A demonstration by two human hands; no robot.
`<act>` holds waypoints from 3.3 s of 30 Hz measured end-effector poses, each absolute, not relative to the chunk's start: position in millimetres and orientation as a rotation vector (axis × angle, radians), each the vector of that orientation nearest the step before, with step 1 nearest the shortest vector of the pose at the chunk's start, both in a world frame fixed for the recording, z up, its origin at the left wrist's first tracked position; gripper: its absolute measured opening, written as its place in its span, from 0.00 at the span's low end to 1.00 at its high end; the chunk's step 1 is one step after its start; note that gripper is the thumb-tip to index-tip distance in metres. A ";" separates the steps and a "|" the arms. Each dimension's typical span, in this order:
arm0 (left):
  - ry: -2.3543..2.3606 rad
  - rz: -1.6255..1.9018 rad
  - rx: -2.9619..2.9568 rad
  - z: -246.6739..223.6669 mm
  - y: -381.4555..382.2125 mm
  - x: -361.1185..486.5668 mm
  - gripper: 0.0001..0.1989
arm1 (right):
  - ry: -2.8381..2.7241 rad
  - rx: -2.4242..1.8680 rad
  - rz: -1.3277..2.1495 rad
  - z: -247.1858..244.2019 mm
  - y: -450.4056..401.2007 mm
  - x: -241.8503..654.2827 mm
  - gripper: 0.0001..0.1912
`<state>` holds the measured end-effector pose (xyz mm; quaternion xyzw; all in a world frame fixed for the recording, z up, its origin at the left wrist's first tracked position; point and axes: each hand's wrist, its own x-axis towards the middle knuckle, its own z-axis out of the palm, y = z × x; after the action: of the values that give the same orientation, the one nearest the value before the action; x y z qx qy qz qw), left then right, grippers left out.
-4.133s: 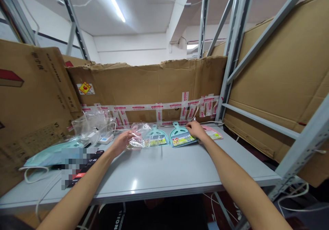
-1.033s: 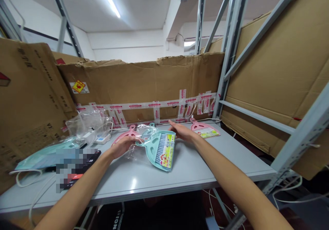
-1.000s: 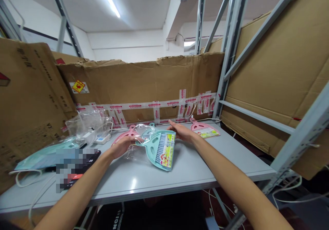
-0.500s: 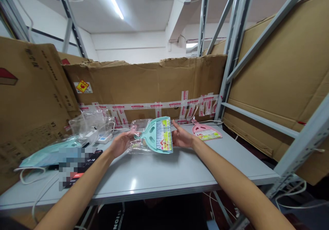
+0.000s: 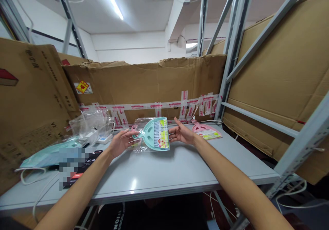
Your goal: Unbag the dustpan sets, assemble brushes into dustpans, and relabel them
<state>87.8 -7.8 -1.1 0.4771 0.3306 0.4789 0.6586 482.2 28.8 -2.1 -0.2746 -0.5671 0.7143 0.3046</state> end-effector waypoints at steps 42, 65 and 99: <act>0.790 1.089 0.925 0.1 -9.2 95.5 0.25 | -1.279 -0.685 1.434 -6.5 28.5 458.0 0.26; 0.834 1.008 1.016 -2.6 -9.6 97.1 0.28 | -1.670 -0.739 0.414 4.6 22.4 463.1 0.26; 0.814 1.094 0.954 0.4 -10.4 94.8 0.25 | -1.384 -0.656 1.487 -9.2 22.8 456.7 0.27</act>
<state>94.8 -10.4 0.4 0.4239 0.3617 0.4861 0.6731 456.7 22.8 -9.2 -0.2691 -0.5680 0.6101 0.4825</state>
